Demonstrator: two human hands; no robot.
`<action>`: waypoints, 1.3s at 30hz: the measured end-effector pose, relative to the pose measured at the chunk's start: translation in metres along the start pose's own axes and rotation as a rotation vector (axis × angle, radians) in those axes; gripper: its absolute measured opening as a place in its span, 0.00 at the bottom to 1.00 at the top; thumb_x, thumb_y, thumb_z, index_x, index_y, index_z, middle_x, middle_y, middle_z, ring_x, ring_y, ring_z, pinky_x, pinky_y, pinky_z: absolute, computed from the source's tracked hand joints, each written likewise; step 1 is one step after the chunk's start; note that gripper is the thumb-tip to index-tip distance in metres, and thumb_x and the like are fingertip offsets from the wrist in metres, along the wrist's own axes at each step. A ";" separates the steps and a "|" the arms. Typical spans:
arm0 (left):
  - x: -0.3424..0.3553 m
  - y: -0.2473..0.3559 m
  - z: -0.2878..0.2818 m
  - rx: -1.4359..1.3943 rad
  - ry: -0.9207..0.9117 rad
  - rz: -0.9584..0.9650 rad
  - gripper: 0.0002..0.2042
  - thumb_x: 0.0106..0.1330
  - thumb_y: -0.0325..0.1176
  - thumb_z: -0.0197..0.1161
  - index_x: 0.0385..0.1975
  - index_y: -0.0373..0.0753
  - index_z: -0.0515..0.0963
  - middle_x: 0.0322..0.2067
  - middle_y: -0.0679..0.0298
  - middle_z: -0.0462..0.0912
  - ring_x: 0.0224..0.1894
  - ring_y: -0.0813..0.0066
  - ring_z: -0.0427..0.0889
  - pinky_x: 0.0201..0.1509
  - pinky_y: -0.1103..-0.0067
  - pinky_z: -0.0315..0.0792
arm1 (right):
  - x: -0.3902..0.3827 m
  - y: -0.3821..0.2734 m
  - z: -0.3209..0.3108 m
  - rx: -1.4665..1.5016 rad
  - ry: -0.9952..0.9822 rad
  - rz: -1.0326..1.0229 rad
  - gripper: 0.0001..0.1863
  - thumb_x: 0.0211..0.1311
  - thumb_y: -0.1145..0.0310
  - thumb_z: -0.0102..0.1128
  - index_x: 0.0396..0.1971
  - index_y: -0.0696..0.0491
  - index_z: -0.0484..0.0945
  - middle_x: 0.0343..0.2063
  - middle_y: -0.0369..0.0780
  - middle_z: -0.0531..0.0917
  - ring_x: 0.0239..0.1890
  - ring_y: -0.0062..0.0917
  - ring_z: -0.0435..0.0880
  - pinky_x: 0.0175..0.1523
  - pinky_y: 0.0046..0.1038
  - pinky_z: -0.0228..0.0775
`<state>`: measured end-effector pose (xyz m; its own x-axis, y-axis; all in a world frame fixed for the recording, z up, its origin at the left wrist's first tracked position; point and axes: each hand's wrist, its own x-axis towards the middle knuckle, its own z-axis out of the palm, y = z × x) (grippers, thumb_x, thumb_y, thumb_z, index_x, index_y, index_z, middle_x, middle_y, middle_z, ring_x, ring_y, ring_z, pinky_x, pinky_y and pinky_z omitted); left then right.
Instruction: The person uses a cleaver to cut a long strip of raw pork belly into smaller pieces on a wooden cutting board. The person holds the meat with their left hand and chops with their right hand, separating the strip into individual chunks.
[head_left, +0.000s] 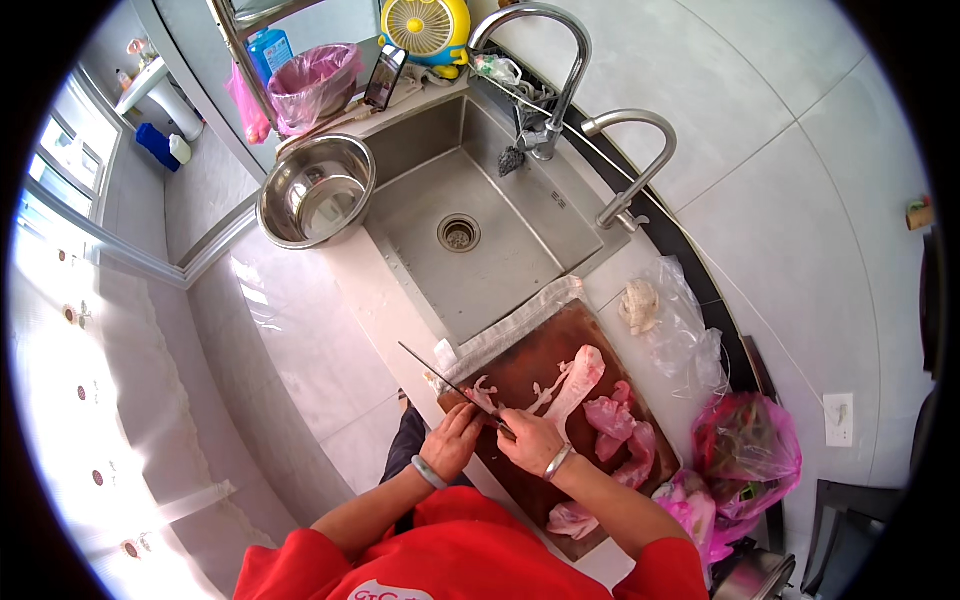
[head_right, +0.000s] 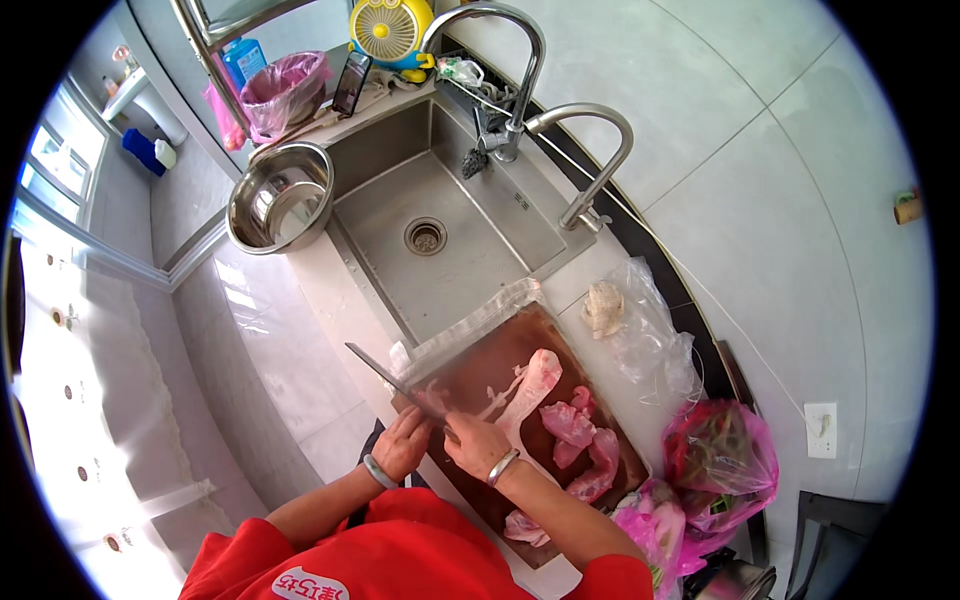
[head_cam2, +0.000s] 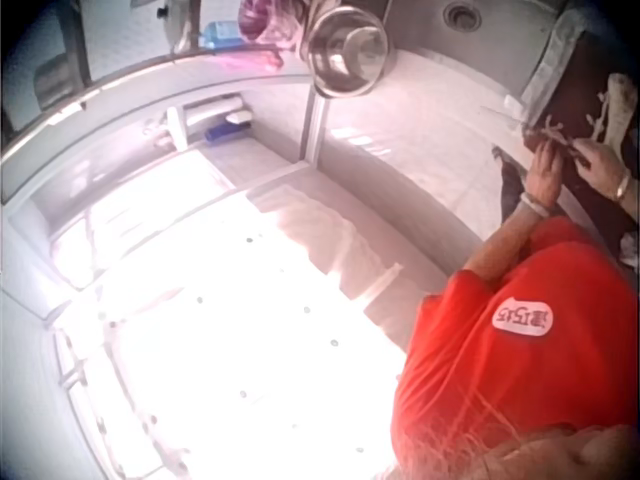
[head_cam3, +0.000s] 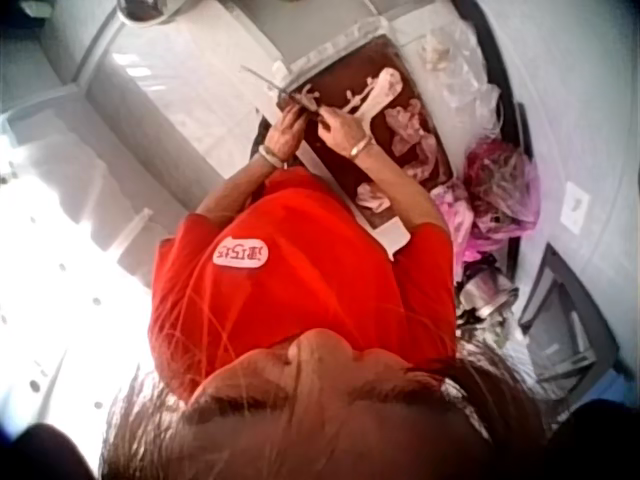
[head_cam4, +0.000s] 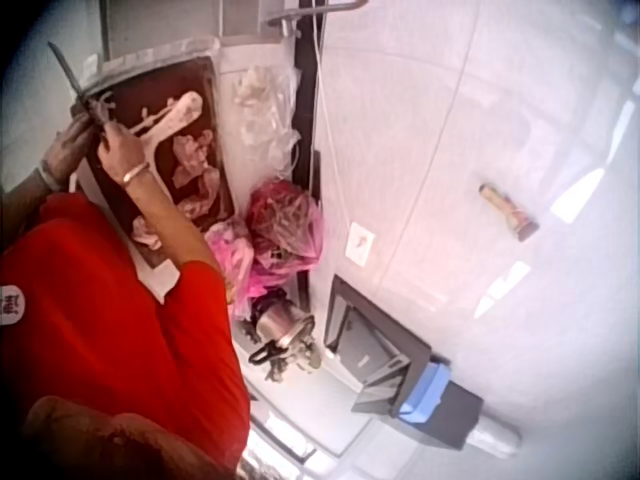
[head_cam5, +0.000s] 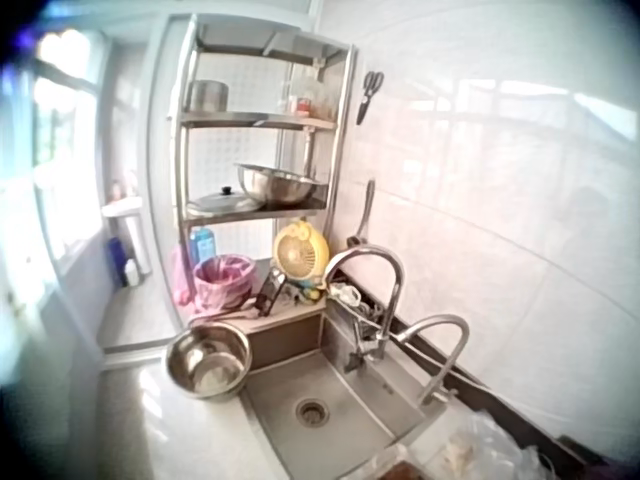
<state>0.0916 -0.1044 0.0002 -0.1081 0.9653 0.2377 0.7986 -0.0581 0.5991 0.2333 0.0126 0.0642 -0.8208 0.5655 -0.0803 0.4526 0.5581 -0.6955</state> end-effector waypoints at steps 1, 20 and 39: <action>0.000 0.000 0.000 0.002 -0.008 -0.003 0.20 0.53 0.23 0.56 0.48 0.34 0.73 0.50 0.54 0.73 0.55 0.58 0.72 0.55 0.70 0.71 | 0.000 0.001 0.002 -0.003 0.003 -0.001 0.07 0.53 0.69 0.55 0.29 0.55 0.68 0.26 0.48 0.77 0.30 0.46 0.77 0.32 0.44 0.69; 0.005 -0.001 -0.008 0.004 -0.053 -0.004 0.17 0.53 0.25 0.56 0.46 0.35 0.74 0.46 0.53 0.73 0.54 0.56 0.72 0.53 0.71 0.72 | -0.003 0.003 0.012 -0.062 0.051 -0.005 0.08 0.52 0.70 0.57 0.32 0.54 0.71 0.27 0.45 0.78 0.29 0.43 0.79 0.31 0.40 0.71; 0.044 -0.040 -0.027 0.181 -0.072 0.125 0.09 0.53 0.29 0.55 0.34 0.36 0.77 0.37 0.60 0.75 0.42 0.63 0.73 0.47 0.72 0.70 | -0.005 -0.010 0.018 0.078 0.221 0.077 0.09 0.52 0.73 0.55 0.34 0.58 0.73 0.25 0.48 0.78 0.28 0.45 0.78 0.31 0.40 0.70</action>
<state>0.0393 -0.0666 0.0070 0.0358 0.9696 0.2420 0.8970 -0.1380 0.4199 0.2271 -0.0064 0.0587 -0.6850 0.7283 0.0171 0.4754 0.4647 -0.7471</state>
